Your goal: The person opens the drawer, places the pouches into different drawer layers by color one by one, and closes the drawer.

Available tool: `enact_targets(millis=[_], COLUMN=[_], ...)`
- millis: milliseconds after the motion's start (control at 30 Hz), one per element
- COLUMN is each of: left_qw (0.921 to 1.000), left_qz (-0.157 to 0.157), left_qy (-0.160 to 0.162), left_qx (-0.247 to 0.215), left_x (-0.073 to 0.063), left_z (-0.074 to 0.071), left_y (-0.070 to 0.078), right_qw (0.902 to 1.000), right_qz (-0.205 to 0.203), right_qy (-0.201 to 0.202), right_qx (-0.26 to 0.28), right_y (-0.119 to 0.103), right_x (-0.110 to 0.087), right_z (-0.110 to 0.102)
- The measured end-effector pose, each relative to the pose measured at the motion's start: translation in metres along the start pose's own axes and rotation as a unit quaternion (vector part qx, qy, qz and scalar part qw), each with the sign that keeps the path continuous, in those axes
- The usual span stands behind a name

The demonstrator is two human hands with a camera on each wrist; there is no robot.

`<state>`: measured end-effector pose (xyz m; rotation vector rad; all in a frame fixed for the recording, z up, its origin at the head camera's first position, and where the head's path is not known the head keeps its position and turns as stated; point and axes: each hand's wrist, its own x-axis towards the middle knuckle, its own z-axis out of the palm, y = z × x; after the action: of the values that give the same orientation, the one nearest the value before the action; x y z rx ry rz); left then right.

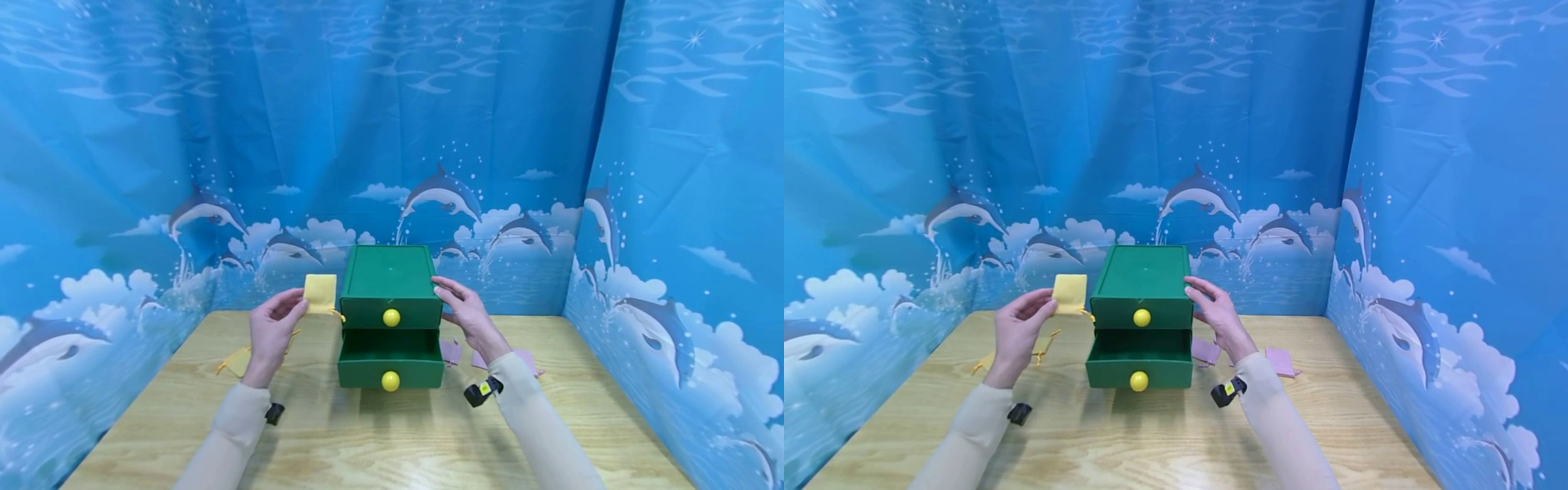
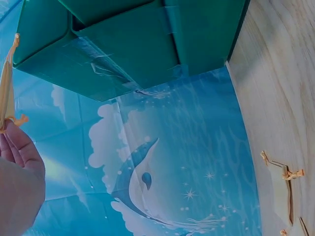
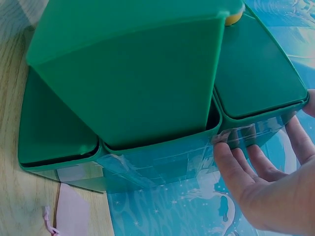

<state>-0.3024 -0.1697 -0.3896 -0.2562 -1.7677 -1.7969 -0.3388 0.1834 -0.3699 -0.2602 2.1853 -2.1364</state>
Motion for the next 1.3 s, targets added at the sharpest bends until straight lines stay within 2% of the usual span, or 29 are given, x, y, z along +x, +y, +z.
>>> enact_targets(millis=[333, 600, 833, 1067, 1200, 1300], left_qw=[0.9993, 0.9981, 0.9945, 0.9883, 0.9854, 0.9830], left_qz=[0.014, 0.013, 0.048, 0.087, 0.085, 0.074], left_qy=[-0.034, -0.060, -0.093, -0.124, -0.148, -0.168], left_qx=[0.007, 0.002, 0.003, -0.019, -0.008, 0.003], left_x=[-0.008, -0.014, -0.019, -0.024, -0.026, -0.030], left_z=[0.006, 0.014, 0.019, 0.028, 0.032, 0.037], left_y=[0.009, 0.012, 0.010, 0.007, 0.006, 0.012], right_qw=[0.9999, 0.9999, 1.0000, 0.9999, 0.9999, 0.9999], right_qz=[0.002, -0.002, 0.002, -0.003, -0.004, -0.004], right_qy=[0.012, 0.005, 0.000, 0.006, 0.005, 0.005], right_qx=[-0.005, -0.008, -0.005, -0.010, -0.008, -0.010], right_y=[0.000, 0.001, 0.002, 0.000, 0.000, 0.000], right_x=[-0.001, -0.002, -0.001, -0.002, -0.001, -0.001], right_z=[-0.001, -0.001, -0.002, 0.000, 0.000, 0.000])
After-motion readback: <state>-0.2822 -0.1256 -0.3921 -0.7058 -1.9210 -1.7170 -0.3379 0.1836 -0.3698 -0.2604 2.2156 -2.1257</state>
